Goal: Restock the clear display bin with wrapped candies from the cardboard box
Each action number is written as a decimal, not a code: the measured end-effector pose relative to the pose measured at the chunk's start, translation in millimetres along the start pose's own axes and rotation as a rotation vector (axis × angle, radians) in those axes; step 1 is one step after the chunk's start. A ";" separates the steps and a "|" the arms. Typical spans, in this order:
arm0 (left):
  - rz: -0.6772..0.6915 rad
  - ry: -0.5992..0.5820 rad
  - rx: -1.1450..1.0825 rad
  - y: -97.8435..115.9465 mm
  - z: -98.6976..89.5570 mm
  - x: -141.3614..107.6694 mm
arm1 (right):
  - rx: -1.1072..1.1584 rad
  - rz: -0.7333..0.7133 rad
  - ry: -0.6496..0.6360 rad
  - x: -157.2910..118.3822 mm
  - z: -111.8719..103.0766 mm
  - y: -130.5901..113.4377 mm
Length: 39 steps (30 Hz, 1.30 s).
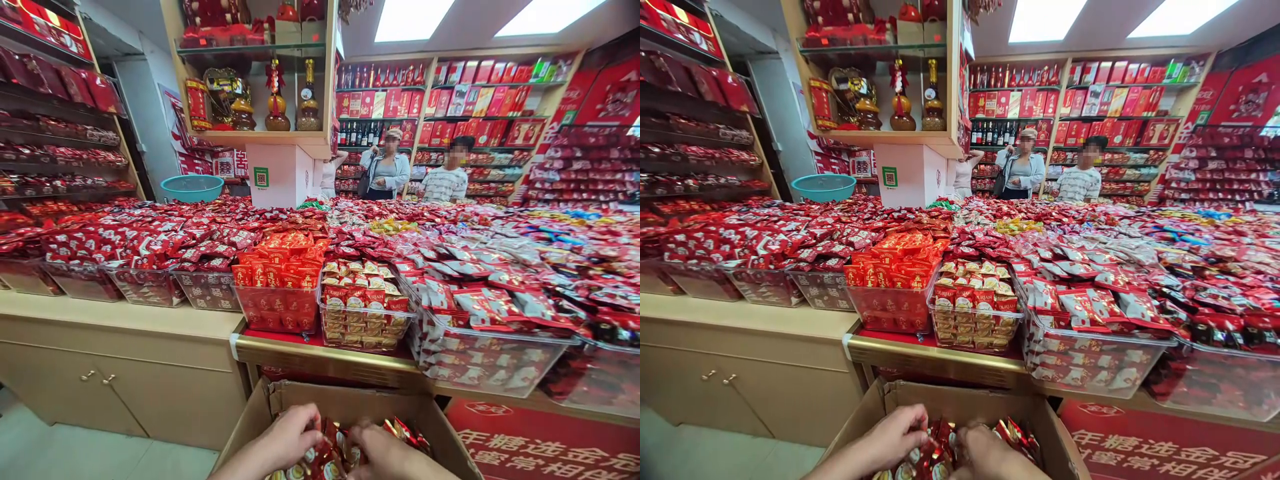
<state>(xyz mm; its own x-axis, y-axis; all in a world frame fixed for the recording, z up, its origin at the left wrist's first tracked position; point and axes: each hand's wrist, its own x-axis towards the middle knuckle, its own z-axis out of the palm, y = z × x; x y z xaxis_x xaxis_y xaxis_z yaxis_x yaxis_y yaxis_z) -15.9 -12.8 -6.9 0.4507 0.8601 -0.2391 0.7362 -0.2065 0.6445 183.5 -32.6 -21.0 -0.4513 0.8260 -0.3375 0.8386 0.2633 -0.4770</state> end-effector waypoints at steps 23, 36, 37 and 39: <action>-0.014 -0.014 -1.109 65.4 -14.4 6.2 | 1.272 -0.038 0.507 -5.4 -41.9 -27.5; -0.210 -0.226 -1.484 60.7 -2.9 7.6 | 1.377 -0.052 0.491 -4.8 -38.4 -22.5; -0.203 -0.195 -1.500 58.9 -2.8 8.1 | 1.370 -0.058 0.479 -5.1 -38.6 -23.5; -0.148 -0.014 -1.453 55.9 -1.4 10.0 | 1.420 -0.057 0.442 -5.9 -38.3 -26.3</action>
<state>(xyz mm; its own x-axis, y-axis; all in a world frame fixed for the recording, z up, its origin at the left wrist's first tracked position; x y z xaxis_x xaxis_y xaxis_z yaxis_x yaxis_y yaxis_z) 29.0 -15.1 27.7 0.4289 0.8247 -0.3687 -0.3686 0.5324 0.7621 175.9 -25.3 24.6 -0.1273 0.9808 -0.1480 -0.2850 -0.1791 -0.9416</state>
